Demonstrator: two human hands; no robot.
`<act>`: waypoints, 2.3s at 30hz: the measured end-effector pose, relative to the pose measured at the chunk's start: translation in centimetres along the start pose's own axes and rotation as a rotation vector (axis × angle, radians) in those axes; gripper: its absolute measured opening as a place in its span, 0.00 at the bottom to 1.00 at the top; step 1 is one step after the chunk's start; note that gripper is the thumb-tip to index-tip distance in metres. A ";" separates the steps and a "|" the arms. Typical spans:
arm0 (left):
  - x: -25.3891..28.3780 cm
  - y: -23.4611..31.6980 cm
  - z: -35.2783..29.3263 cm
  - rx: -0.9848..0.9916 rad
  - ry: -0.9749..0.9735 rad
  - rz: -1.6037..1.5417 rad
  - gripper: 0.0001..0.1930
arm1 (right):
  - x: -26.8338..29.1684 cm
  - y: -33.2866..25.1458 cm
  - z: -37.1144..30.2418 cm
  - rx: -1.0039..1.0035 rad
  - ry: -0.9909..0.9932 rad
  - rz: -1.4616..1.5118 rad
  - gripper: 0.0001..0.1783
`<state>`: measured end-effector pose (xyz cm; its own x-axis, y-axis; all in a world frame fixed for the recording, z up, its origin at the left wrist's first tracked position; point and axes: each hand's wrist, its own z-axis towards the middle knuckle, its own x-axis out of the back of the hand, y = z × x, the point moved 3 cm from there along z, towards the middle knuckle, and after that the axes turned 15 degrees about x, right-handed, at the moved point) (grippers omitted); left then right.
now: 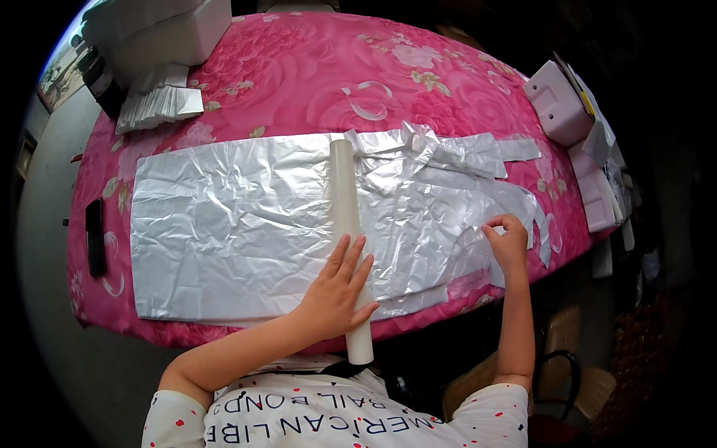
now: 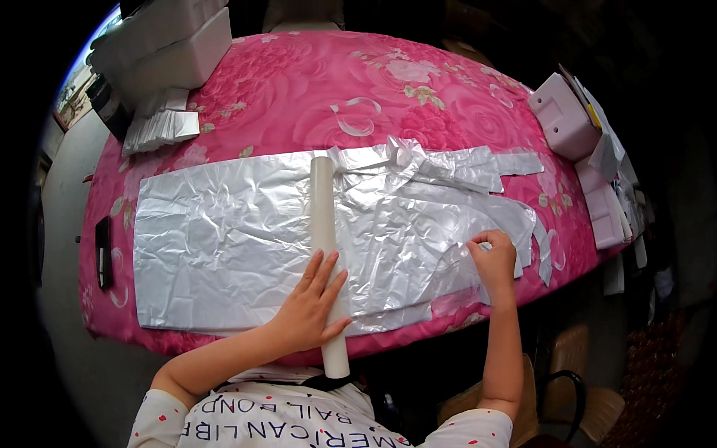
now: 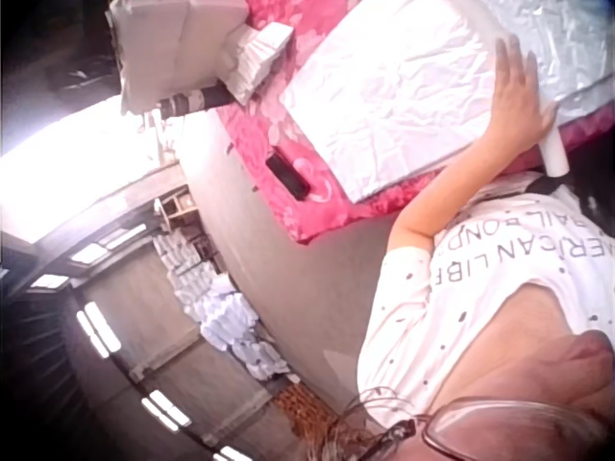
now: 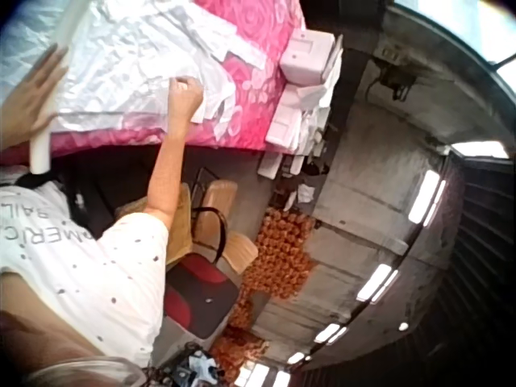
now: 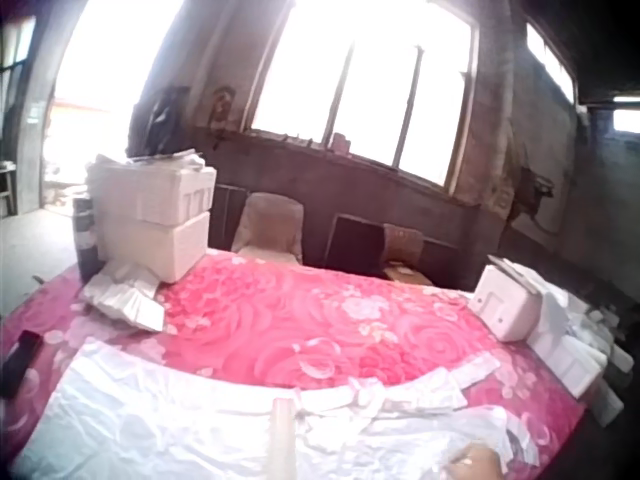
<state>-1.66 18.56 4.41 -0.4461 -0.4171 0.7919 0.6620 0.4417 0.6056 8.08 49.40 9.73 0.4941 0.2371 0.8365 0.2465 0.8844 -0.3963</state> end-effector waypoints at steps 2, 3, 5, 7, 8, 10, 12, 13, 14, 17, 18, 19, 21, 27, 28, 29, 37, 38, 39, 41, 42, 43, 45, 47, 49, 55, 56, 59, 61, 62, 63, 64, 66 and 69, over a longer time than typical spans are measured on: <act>0.3 0.1 -0.1 -0.021 -0.001 -0.061 0.33 | -0.7 -5.0 -0.5 0.122 -0.003 0.248 0.05; 0.6 0.3 -0.1 -0.016 -0.031 -0.215 0.32 | -1.0 -7.8 -1.0 0.200 -0.013 0.339 0.05; 1.9 0.8 -0.2 0.007 -0.082 -0.516 0.28 | -2.4 -12.0 -2.4 0.233 -0.123 0.564 0.07; 1.9 0.1 -0.3 0.327 -0.266 -1.081 0.24 | -4.4 -15.6 -3.8 0.099 -0.400 0.727 0.09; 1.7 -0.3 -0.5 0.493 -0.355 -1.362 0.22 | -5.1 -17.3 -4.4 0.135 -0.461 0.734 0.12; 2.0 -1.9 -0.8 0.584 -0.357 -1.316 0.20 | -6.6 -20.1 -5.3 0.270 -0.553 0.755 0.17; 2.9 -3.9 -1.4 0.661 -0.322 -1.294 0.18 | -7.7 -22.0 -6.2 0.459 -0.606 0.786 0.23; 3.2 -5.0 -1.9 0.677 -0.293 -1.271 0.17 | -8.2 -22.3 -6.5 0.469 -0.606 0.791 0.25; 3.4 -6.1 -2.5 0.693 -0.265 -1.248 0.17 | -8.9 -22.4 -6.9 0.477 -0.606 0.795 0.27; 4.8 -7.5 -3.8 0.825 -0.245 -1.077 0.15 | -10.0 -22.7 -7.5 0.459 -0.645 0.803 0.28; 4.4 -8.2 -4.3 0.818 -0.225 -1.057 0.15 | -10.1 -22.8 -7.7 0.438 -0.655 0.805 0.28; 4.4 -8.7 -4.7 0.810 -0.206 -1.036 0.15 | -10.1 -22.9 -7.8 0.417 -0.664 0.806 0.28; 5.0 -9.2 -5.3 0.871 -0.225 -1.082 0.14 | -9.9 -23.0 -7.8 0.394 -0.646 0.820 0.27; 5.9 -8.6 -4.9 0.961 -0.272 -1.144 0.12 | -10.0 -23.8 -8.1 0.533 -0.572 0.762 0.27; 6.0 -8.3 -4.8 0.964 -0.266 -1.145 0.11 | -10.1 -24.1 -8.2 0.558 -0.561 0.741 0.27; 5.7 -8.4 -4.7 0.912 -0.279 -1.133 0.11 | -10.1 -24.4 -8.3 0.581 -0.547 0.740 0.27; 5.1 -7.9 -4.2 0.753 -0.290 -1.185 0.06 | -8.9 -24.2 -8.0 0.424 -0.124 0.570 0.23; 5.0 -7.5 -4.2 0.704 -0.281 -1.205 0.06 | -8.6 -24.4 -7.4 0.412 -0.062 0.545 0.24; 4.9 -6.9 -4.0 0.658 -0.278 -1.221 0.06 | -9.0 -24.1 -7.4 0.301 -0.131 0.675 0.25; 4.6 -6.3 -3.7 0.603 -0.277 -1.241 0.07 | -10.3 -23.4 -7.8 0.072 -0.269 0.931 0.27; 4.2 -6.2 -3.6 0.586 -0.278 -1.248 0.08 | -10.8 -23.2 -7.8 0.000 -0.261 0.988 0.21; 4.0 -6.1 -3.4 0.571 -0.278 -1.255 0.09 | -10.9 -22.8 -7.7 -0.016 -0.259 1.011 0.18; 4.4 -6.4 -3.3 0.621 -0.297 -1.238 0.09 | -10.7 -21.6 -7.3 -0.050 -0.256 1.057 0.14; 4.7 -6.7 -3.2 0.659 -0.308 -1.254 0.10 | -9.7 -19.9 -6.4 -0.112 -0.209 1.147 0.09; 5.0 -7.0 -3.3 0.692 -0.303 -1.299 0.10 | -8.1 -16.6 -5.1 -0.099 -0.154 1.118 0.10; 5.5 -8.9 -3.0 0.765 -0.343 -1.218 0.12 | 1.7 4.3 0.9 -0.212 0.117 0.576 0.10; 5.2 -9.2 -2.9 0.767 -0.371 -1.214 0.13 | 4.6 8.4 0.7 -0.234 0.313 0.385 0.10; 4.8 -10.1 -2.8 0.827 -0.427 -1.213 0.12 | 8.0 5.7 0.3 0.049 0.620 -0.224 0.11; 4.9 -10.4 -2.7 0.807 -0.453 -1.207 0.11 | 6.8 -1.4 -1.4 0.150 0.543 -0.201 0.11; 5.1 -10.7 -3.3 0.811 -0.458 -1.203 0.10 | 4.0 -5.8 -2.3 0.110 0.399 0.050 0.10; 5.6 -11.0 -3.7 0.850 -0.450 -1.216 0.09 | 1.3 -9.7 -3.3 0.053 0.100 0.177 0.10; 6.3 -11.3 -4.1 0.881 -0.448 -1.230 0.07 | -1.1 -12.8 -4.9 0.103 -0.150 0.246 0.14; 7.8 -12.4 -4.3 0.896 -0.481 -1.244 0.06 | -5.2 -15.9 -8.6 0.030 -0.598 0.349 0.22; 11.2 -16.7 -6.3 0.941 -0.447 -1.179 0.07 | -8.3 -17.6 -11.0 0.042 -0.928 0.260 0.29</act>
<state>-13.97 1.53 2.65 -0.6681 -0.6860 -0.2883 -0.6954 0.4379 0.5697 8.85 27.50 5.61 -0.3315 0.6354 0.6974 0.1837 0.7685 -0.6129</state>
